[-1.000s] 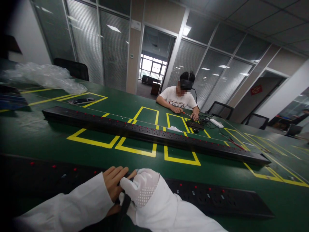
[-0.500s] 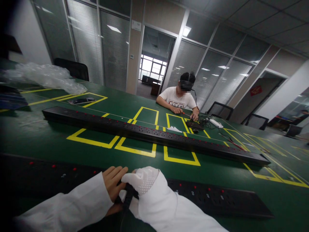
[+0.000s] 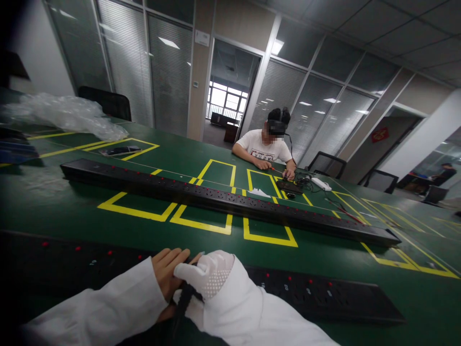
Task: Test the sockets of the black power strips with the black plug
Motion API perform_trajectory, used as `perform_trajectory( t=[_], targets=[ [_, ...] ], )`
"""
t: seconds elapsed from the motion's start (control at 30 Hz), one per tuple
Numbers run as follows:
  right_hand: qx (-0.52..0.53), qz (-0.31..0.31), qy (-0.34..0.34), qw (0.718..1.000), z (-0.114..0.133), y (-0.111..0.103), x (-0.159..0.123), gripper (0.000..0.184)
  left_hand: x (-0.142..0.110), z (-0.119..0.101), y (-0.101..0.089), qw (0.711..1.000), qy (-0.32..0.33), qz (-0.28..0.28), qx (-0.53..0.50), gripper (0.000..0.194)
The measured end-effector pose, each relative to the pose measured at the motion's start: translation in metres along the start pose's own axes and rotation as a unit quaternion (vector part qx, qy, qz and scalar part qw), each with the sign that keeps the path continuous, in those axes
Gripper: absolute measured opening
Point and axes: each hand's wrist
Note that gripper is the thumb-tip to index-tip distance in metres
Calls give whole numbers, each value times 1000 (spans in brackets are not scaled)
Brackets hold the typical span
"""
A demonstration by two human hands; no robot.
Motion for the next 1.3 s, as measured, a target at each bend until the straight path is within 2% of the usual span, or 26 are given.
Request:
perform_trajectory(
  t=[0.07,0.13,0.2,0.27,0.4,0.5,0.57,0.7,0.9,1.1,1.3],
  targets=[
    [37,47,32,998,-3,-5,-2,43,0,0,0,1000,11,-8,4,65],
    [133,56,92,985,-3,-8,-5,47,-1,-1,-2,1000,13,-12,10,56],
    [260,0,171,950,-1,-8,-6,38,0,-1,-5,1000,9,-10,12,51],
    [350,-72,215,909,3,-8,-7,28,0,-3,-7,1000,2,-3,22,59],
    [401,-161,286,855,8,-14,-5,22,1,-5,-11,998,-4,31,49,80],
    [461,-205,364,783,4,-24,-9,31,3,-7,-16,997,-15,58,40,82],
    [469,-221,388,762,-4,-29,-17,35,5,-8,-20,997,-22,70,33,82],
    [434,-237,422,760,-26,-36,-42,36,9,-14,-29,993,-35,104,45,84],
    [436,-181,461,752,-47,-36,-65,41,11,-18,-31,989,-49,124,64,82],
    [466,-160,443,749,-44,-37,-63,35,13,-16,-32,989,-50,134,44,86],
    [456,-144,439,761,-39,-40,-59,32,30,-40,-34,983,-52,171,37,100]
  ],
)
Point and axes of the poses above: each hand's wrist, its own x-axis towards the middle knuckle, its own y-axis out of the palm, z = x × y, and after that the axes turned 13 degrees about -y, right-handed
